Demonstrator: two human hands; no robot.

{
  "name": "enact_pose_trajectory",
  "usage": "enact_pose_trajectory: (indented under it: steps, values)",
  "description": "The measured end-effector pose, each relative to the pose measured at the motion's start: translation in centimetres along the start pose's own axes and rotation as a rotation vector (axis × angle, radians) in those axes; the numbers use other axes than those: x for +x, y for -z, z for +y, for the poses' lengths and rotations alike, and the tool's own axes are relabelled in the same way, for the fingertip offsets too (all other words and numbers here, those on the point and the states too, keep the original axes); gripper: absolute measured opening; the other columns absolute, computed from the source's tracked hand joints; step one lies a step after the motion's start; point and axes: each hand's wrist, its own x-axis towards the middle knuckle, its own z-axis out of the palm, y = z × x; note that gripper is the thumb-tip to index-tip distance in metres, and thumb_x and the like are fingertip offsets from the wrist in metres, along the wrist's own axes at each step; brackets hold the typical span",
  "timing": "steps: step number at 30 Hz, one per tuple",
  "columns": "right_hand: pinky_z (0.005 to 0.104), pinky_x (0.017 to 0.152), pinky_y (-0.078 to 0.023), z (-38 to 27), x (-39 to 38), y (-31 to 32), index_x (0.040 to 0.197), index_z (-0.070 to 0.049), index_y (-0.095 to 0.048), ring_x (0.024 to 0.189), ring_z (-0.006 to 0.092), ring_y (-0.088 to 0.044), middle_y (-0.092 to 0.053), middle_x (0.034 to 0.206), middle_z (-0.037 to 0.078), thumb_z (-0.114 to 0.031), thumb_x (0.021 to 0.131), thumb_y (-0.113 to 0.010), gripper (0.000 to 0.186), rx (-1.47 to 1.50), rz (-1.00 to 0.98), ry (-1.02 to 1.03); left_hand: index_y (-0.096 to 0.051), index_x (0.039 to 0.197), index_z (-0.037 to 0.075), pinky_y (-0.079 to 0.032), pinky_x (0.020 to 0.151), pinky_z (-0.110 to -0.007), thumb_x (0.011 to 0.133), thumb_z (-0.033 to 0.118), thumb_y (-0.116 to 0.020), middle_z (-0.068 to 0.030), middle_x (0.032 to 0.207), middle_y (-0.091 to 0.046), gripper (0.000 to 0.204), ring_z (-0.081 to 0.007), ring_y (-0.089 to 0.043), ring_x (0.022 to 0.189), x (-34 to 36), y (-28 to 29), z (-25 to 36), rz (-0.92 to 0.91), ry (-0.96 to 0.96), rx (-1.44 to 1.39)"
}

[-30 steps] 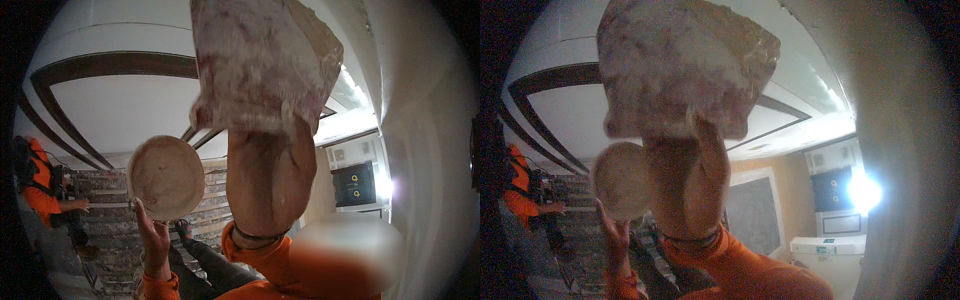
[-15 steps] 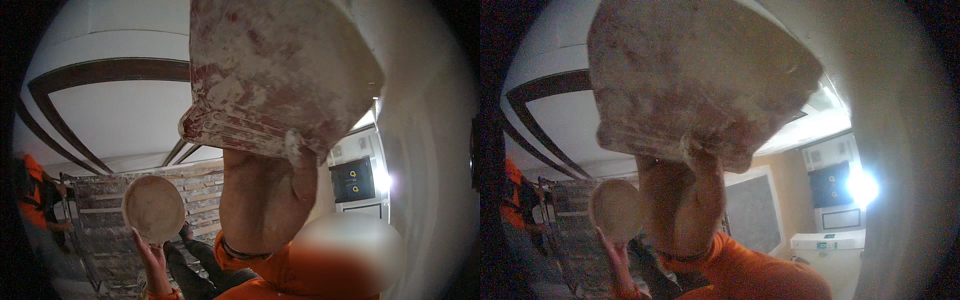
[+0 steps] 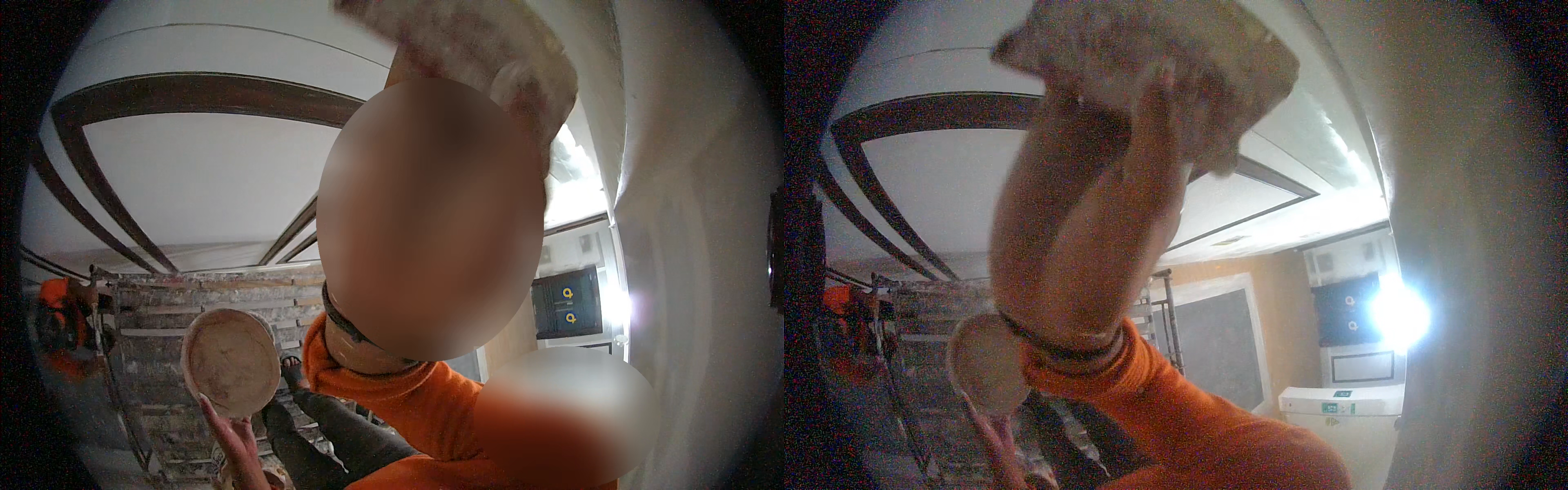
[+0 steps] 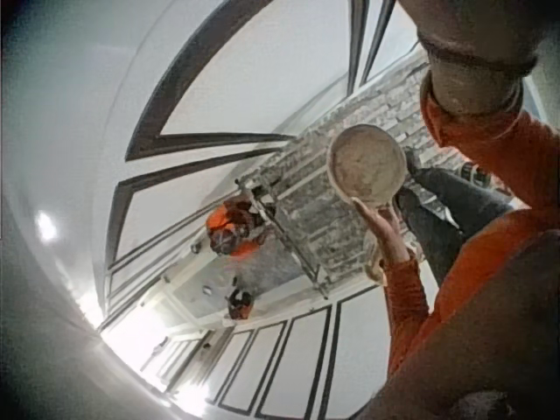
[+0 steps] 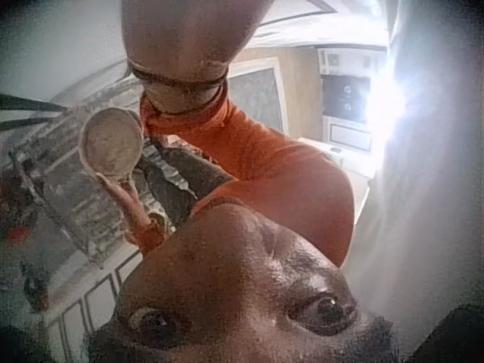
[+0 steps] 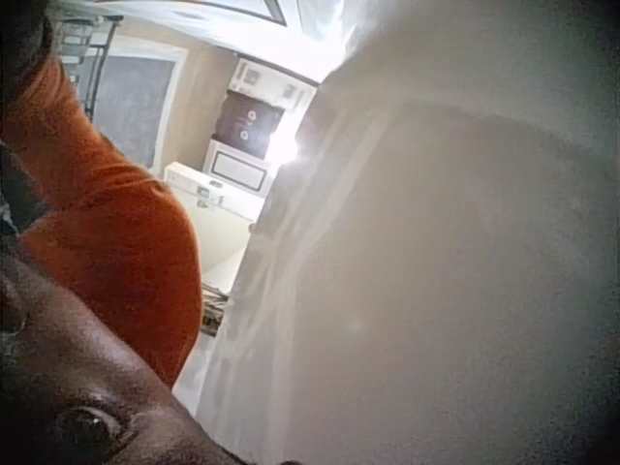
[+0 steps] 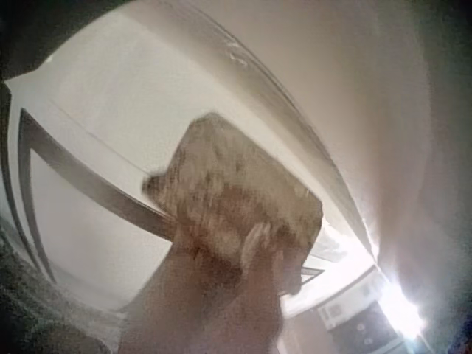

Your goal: The person stands on scaffolding and applies plaster to a ceiling using a trowel and a hawk. They repeatedly scoop plaster from a bucket, transfer it to the hawk, and smooth it onto the ceiling surface.

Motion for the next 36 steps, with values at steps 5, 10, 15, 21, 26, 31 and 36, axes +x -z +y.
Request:
enact_pose_trajectory:
  steps: [5,10,15,21,26,31,36]
  values:
    - [0.0480,0.111,-0.035,0.0,0.8,-1.1,0.139,-0.004,-0.033,0.130,0.0292,-0.041,-0.040,0.141,0.019,-0.009,0.095,-0.051,0.048,-0.020,-0.015,0.060,-0.015,0.152,0.016,-0.036,0.108,-0.050,0.091,0.060,-0.048,-0.0112,0.155,-0.021,0.082,-0.0325,-0.030,0.138,0.8,3.9,-2.0,-0.079,-0.239,0.392]
    - [0.0479,0.111,-0.035,1.2,0.4,-1.3,0.139,-0.004,-0.033,0.130,0.0292,-0.041,-0.039,0.141,0.019,-0.009,0.095,-0.051,0.048,-0.018,-0.042,0.064,-0.015,0.152,0.017,-0.035,0.108,-0.051,0.092,0.060,-0.047,-0.0106,0.156,-0.020,0.081,-0.0327,-0.029,0.139,-0.2,-1.2,2.8,0.046,0.006,-0.192]
    - [0.0479,0.111,-0.035,1.0,0.0,-1.2,0.139,-0.004,-0.033,0.130,0.0291,-0.042,-0.039,0.141,0.018,-0.009,0.095,-0.051,0.048,-0.025,-0.053,0.047,-0.014,0.152,0.017,-0.028,0.111,-0.051,0.091,0.061,-0.047,-0.0110,0.156,-0.019,0.082,-0.0332,-0.027,0.140,0.9,4.3,0.1,-0.021,-0.110,0.088]
    - [0.0478,0.111,-0.035,1.4,-1.1,-1.4,0.139,-0.005,-0.033,0.130,0.0289,-0.042,-0.040,0.141,0.018,-0.009,0.095,-0.051,0.048,-0.031,-0.019,0.020,-0.014,0.152,0.016,-0.025,0.112,-0.051,0.089,0.064,-0.049,-0.0114,0.156,-0.020,0.087,-0.0327,-0.027,0.140,-0.3,4.1,-0.1,0.117,-0.052,0.040]
    - [0.0477,0.111,-0.035,1.7,-1.1,-2.0,0.139,-0.005,-0.034,0.130,0.0288,-0.042,-0.040,0.141,0.017,-0.009,0.095,-0.051,0.047,-0.052,-0.007,0.026,-0.016,0.152,0.016,-0.025,0.113,-0.049,0.088,0.063,-0.052,-0.0107,0.155,-0.021,0.087,-0.0314,-0.027,0.140,-1.5,1.6,1.4,0.089,0.018,-0.090]
    - [0.0477,0.111,-0.035,2.9,-0.8,-2.5,0.139,-0.006,-0.034,0.130,0.0286,-0.042,-0.040,0.141,0.017,-0.010,0.095,-0.051,0.047,-0.041,-0.020,0.035,-0.018,0.152,0.016,-0.028,0.112,-0.048,0.089,0.061,-0.052,-0.0102,0.155,-0.022,0.085,-0.0312,-0.029,0.139,-1.5,2.9,-0.3,0.076,-0.007,-0.154]
    - [0.0476,0.112,-0.034,4.6,-0.1,-2.2,0.139,-0.006,-0.034,0.130,0.0284,-0.042,-0.040,0.141,0.016,-0.010,0.095,-0.051,0.047,-0.023,-0.015,0.056,-0.018,0.152,0.016,-0.029,0.111,-0.048,0.090,0.059,-0.050,-0.0104,0.155,-0.023,0.082,-0.0307,-0.029,0.139,-0.6,5.6,-2.8,0.063,-0.251,0.296]
